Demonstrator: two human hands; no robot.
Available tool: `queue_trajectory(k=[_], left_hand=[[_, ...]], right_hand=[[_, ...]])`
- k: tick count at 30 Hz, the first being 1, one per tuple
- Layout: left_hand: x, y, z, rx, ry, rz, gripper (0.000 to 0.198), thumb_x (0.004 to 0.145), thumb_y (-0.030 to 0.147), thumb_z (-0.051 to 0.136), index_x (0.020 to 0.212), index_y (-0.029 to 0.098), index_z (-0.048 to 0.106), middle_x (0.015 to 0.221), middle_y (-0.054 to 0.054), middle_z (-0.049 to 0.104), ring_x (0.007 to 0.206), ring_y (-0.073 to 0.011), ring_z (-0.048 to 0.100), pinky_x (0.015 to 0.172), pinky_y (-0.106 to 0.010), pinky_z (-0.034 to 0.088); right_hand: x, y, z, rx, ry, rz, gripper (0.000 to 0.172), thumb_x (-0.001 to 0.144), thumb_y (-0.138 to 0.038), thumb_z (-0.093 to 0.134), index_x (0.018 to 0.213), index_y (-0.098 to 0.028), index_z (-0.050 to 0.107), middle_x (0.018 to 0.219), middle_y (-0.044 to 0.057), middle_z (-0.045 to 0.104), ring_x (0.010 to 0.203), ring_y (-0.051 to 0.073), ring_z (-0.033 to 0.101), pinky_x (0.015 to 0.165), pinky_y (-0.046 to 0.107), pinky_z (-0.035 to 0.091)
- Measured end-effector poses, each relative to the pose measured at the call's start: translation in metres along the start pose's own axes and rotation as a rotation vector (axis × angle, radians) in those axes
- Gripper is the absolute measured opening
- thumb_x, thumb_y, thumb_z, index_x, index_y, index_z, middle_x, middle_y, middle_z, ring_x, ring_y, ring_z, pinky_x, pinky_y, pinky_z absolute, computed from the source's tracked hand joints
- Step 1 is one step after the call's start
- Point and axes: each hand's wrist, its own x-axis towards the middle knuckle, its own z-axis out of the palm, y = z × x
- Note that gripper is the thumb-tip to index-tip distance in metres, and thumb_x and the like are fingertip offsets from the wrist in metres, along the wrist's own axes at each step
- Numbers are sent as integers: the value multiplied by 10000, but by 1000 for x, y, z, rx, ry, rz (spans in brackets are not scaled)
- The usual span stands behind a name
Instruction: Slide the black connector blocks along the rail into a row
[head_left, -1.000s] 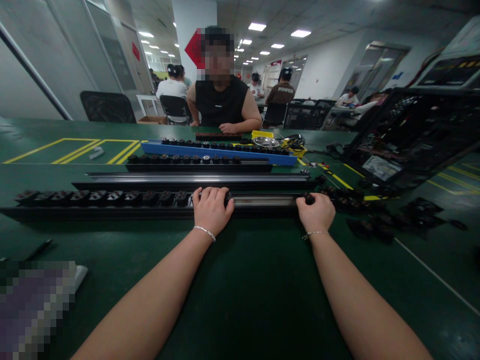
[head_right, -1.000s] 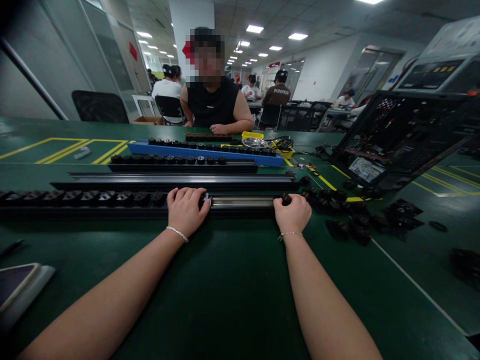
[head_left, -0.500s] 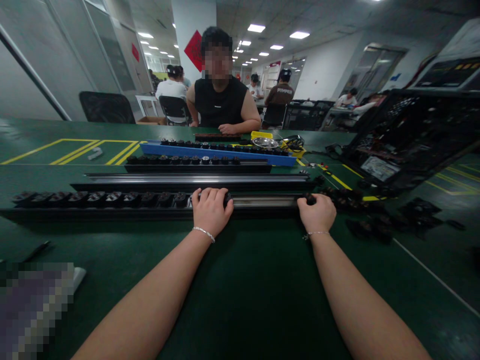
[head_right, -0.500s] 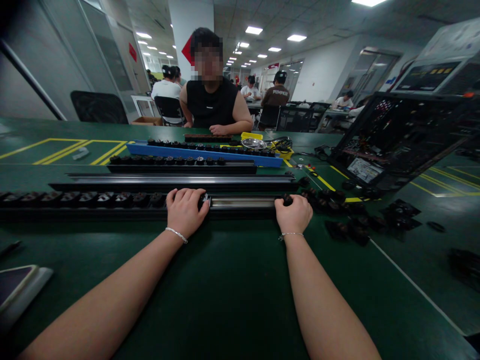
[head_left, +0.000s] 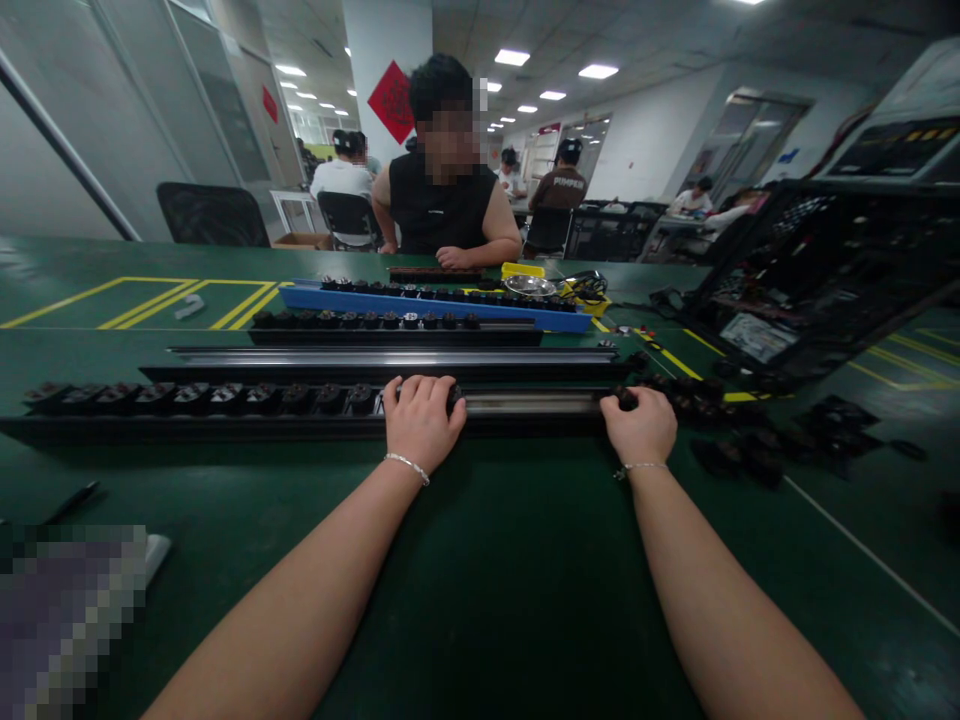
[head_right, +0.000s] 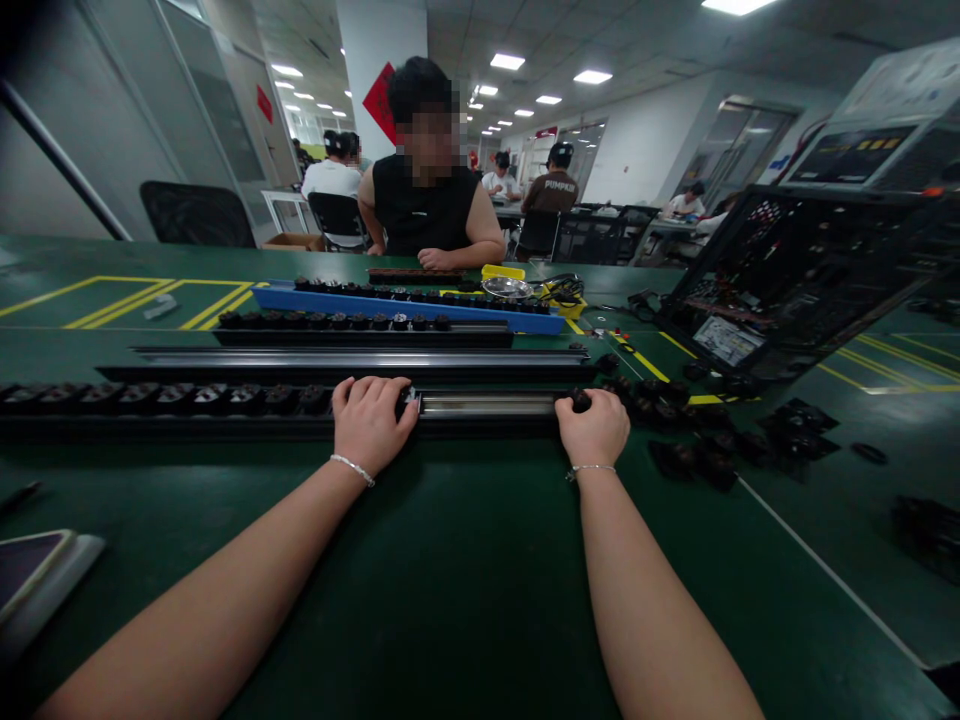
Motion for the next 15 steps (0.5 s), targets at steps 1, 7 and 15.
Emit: queue_trajectory(k=[1, 7, 15], left_hand=[[0, 0, 0, 1, 2, 0, 314, 837, 362, 453, 1079, 228, 602, 1020, -74, 661, 1067, -259, 501, 1024, -464, 210], [0, 0, 0, -7, 2, -2, 319, 835, 360, 452, 1083, 225, 600, 1026, -76, 660, 1072, -262, 503, 1028, -463, 210], [0, 0, 0, 17, 8, 7, 312, 844, 364, 447, 1078, 229, 601, 1021, -75, 663, 1061, -259, 510, 1025, -460, 213]], right_hand=[[0, 0, 0, -1, -1, 5, 332, 651, -353, 506, 835, -120, 654, 942, 137, 626, 885, 253, 545, 838, 383, 419], [2, 4, 1, 37, 18, 23, 317, 639, -342, 513, 828, -128, 650, 891, 129, 618, 858, 249, 540, 802, 374, 425], [3, 6, 2, 53, 46, 36, 298, 627, -315, 511, 815, -127, 646, 879, 127, 615, 856, 246, 535, 815, 373, 422]])
